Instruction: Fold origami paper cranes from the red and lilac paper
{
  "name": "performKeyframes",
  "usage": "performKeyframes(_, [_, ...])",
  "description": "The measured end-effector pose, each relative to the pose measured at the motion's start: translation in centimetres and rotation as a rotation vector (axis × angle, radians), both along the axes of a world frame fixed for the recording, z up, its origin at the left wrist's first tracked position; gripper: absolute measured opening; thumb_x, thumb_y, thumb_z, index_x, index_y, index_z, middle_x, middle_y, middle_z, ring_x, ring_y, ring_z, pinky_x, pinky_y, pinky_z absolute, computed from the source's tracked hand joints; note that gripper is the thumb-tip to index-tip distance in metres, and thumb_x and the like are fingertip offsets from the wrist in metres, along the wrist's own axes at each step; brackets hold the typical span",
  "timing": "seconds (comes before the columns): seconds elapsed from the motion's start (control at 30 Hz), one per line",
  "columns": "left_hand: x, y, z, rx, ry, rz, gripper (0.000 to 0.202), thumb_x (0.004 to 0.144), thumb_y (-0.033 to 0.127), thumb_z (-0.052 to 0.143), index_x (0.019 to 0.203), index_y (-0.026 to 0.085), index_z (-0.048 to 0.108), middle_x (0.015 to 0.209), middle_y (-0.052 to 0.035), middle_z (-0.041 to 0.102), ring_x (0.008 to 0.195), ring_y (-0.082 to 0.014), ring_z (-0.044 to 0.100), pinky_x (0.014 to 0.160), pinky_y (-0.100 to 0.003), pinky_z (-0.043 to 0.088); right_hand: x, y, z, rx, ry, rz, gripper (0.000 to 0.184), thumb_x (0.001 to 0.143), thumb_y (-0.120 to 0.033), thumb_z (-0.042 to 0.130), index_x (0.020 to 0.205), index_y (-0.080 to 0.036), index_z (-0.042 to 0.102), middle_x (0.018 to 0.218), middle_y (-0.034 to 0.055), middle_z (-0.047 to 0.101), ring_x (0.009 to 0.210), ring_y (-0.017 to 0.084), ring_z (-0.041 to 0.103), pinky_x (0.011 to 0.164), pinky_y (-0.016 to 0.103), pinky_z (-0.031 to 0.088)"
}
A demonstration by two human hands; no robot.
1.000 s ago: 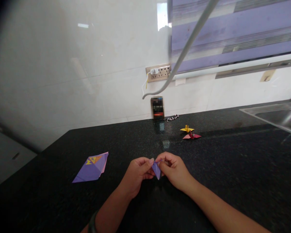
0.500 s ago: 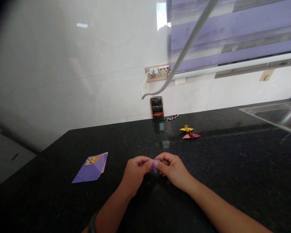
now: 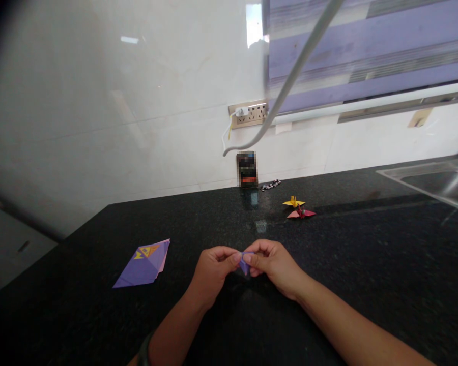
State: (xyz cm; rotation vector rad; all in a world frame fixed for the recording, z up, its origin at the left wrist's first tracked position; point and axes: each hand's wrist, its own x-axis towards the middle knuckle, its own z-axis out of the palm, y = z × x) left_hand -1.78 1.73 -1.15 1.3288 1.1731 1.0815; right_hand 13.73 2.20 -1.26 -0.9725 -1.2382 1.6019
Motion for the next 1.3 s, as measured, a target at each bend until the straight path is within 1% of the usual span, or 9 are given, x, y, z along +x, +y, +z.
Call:
performKeyframes(0.13, [0.0, 0.1, -0.2, -0.013, -0.002, -0.007, 0.025, 0.067, 0.035, 0.06, 0.072, 0.011, 0.066, 0.066, -0.0075, 0.066, 0.061, -0.0169, 0.059, 0.059, -0.027, 0.045, 0.1, 0.0, 0.0, -0.065, 0.048, 0.017, 0.02, 0.062, -0.029, 0.07, 0.07, -0.013, 0.062, 0.06, -0.0003, 0.06, 0.05, 0.007, 0.052, 0.049, 0.019, 0.041])
performKeyframes(0.3, [0.1, 0.0, 0.0, -0.016, -0.023, -0.011, 0.023, 0.067, 0.034, 0.061, 0.071, 0.012, 0.066, 0.064, -0.0068, 0.065, 0.06, -0.0165, 0.059, 0.058, -0.026, 0.045, 0.2, 0.0, 0.1, -0.065, 0.043, 0.018, 0.019, 0.06, -0.028, 0.071, 0.068, -0.012, 0.062, 0.061, 0.0007, 0.062, 0.052, 0.008, 0.053, 0.05, 0.02, 0.041])
performKeyframes(0.57, [0.1, -0.1, 0.3, -0.009, -0.03, -0.026, 0.02, 0.067, 0.031, 0.06, 0.069, 0.012, 0.064, 0.062, -0.0052, 0.063, 0.058, -0.0153, 0.057, 0.057, -0.026, 0.044, 0.2, 0.1, -0.1, 0.016, -0.001, 0.012, 0.018, 0.061, -0.028, 0.07, 0.066, -0.013, 0.062, 0.061, 0.0003, 0.061, 0.051, 0.008, 0.051, 0.05, 0.021, 0.04])
performKeyframes(0.83, [0.1, -0.2, 0.2, 0.018, -0.009, -0.05, 0.017, 0.07, 0.029, 0.057, 0.068, 0.013, 0.062, 0.063, -0.0051, 0.063, 0.059, -0.0155, 0.057, 0.057, -0.026, 0.044, 0.0, -0.1, 0.4, 0.097, -0.094, 0.018, 0.019, 0.063, -0.03, 0.068, 0.064, -0.014, 0.059, 0.057, -0.0019, 0.058, 0.047, 0.007, 0.048, 0.047, 0.02, 0.037])
performKeyframes(1.0, [0.2, -0.4, 0.7, 0.037, 0.014, -0.054, 0.016, 0.07, 0.026, 0.057, 0.065, 0.012, 0.062, 0.06, -0.0046, 0.062, 0.057, -0.015, 0.056, 0.055, -0.025, 0.043, 0.0, -0.3, 0.6, 0.145, -0.126, 0.018, 0.018, 0.065, -0.029, 0.066, 0.062, -0.014, 0.057, 0.056, -0.0028, 0.055, 0.047, 0.007, 0.048, 0.046, 0.02, 0.036])
performKeyframes(1.13, [0.3, -0.5, 1.1, 0.035, -0.027, -0.072, 0.018, 0.069, 0.028, 0.057, 0.063, 0.011, 0.061, 0.058, -0.0038, 0.06, 0.055, -0.0141, 0.054, 0.054, -0.025, 0.042, 0.2, -0.4, 0.7, 0.191, -0.121, 0.008, 0.018, 0.065, -0.03, 0.066, 0.061, -0.014, 0.058, 0.058, -0.0019, 0.054, 0.048, 0.008, 0.049, 0.047, 0.021, 0.037])
performKeyframes(1.23, [0.3, -0.5, 1.2, -0.003, -0.064, -0.082, 0.022, 0.073, 0.03, 0.053, 0.067, 0.011, 0.062, 0.059, -0.0035, 0.06, 0.057, -0.0141, 0.055, 0.056, -0.026, 0.043, 0.3, -0.4, 0.7, 0.206, -0.116, -0.001, 0.019, 0.067, -0.031, 0.064, 0.061, -0.014, 0.059, 0.057, -0.0014, 0.056, 0.049, 0.008, 0.049, 0.048, 0.021, 0.038])
performKeyframes(1.3, [0.3, -0.4, 1.2, 0.003, -0.043, -0.072, 0.022, 0.075, 0.03, 0.05, 0.071, 0.011, 0.062, 0.062, -0.0036, 0.06, 0.06, -0.0144, 0.056, 0.058, -0.026, 0.043, 0.2, -0.3, 0.6, 0.209, -0.126, -0.022, 0.019, 0.068, -0.032, 0.063, 0.062, -0.014, 0.058, 0.057, -0.0013, 0.056, 0.05, 0.008, 0.049, 0.049, 0.021, 0.038])
